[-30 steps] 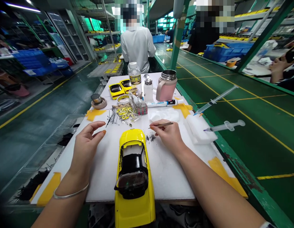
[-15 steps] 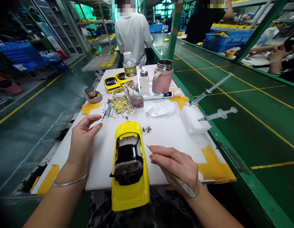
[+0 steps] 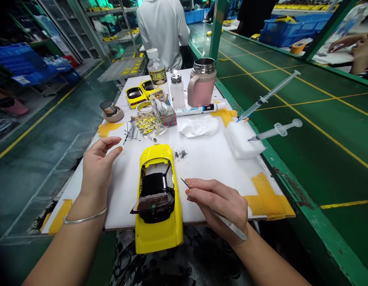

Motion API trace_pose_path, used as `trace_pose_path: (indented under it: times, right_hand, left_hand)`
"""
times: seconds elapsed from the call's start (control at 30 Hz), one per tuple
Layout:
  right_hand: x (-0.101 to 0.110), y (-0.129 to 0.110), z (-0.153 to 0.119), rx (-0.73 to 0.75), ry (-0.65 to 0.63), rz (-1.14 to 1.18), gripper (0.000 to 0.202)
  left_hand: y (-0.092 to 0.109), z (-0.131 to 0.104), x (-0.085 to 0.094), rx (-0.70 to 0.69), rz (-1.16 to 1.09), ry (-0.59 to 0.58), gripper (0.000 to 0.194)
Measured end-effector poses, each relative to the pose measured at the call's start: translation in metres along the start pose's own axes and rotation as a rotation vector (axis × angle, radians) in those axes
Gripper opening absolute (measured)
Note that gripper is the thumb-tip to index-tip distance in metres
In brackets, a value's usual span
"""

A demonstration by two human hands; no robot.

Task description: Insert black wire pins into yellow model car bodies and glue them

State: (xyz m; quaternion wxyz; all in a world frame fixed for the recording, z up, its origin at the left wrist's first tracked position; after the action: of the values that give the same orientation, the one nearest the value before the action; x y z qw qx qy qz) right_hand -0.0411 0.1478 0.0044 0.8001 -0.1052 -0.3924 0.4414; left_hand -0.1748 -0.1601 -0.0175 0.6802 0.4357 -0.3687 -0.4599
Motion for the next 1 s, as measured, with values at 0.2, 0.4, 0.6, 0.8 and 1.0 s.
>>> trace_pose_path:
  times: [0.2, 0.4, 0.6, 0.8, 1.0]
  right_hand:
    - [-0.005, 0.003, -0.003, -0.181, 0.031, 0.092, 0.036]
    - [-0.008, 0.001, -0.004, -0.264, 0.037, 0.162, 0.025]
    - [-0.013, -0.001, 0.000, -0.558, 0.099, 0.211, 0.010]
    - [-0.021, -0.003, 0.002, -0.677, 0.154, 0.255, 0.008]
    - [-0.026, -0.006, 0.001, -0.687, 0.141, 0.291, 0.009]
  left_hand:
    - [-0.002, 0.000, 0.001, -0.013, -0.013, 0.012, 0.024]
    - [-0.006, 0.000, 0.000, -0.010, -0.031, 0.010, 0.026]
    - [-0.008, 0.002, 0.000, -0.014, -0.006, 0.010, 0.025]
    - [-0.010, 0.003, 0.000, -0.017, 0.023, 0.009, 0.027]
    - [-0.011, 0.004, 0.001, -0.017, 0.019, 0.005, 0.027]
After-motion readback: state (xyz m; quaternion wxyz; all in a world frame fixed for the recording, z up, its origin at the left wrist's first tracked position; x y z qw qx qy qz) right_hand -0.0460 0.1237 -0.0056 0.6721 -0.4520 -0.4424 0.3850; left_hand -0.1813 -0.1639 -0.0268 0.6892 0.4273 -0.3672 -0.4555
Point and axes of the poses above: each hand's wrist, its own z-axis towards the middle knuckle, its own x-axis out of the back of the hand, y = z × x, the point moved 2 cm from there along z, towards the middle knuckle, and after that the axes turned 7 degrees about -z, right-handed, at the moved point
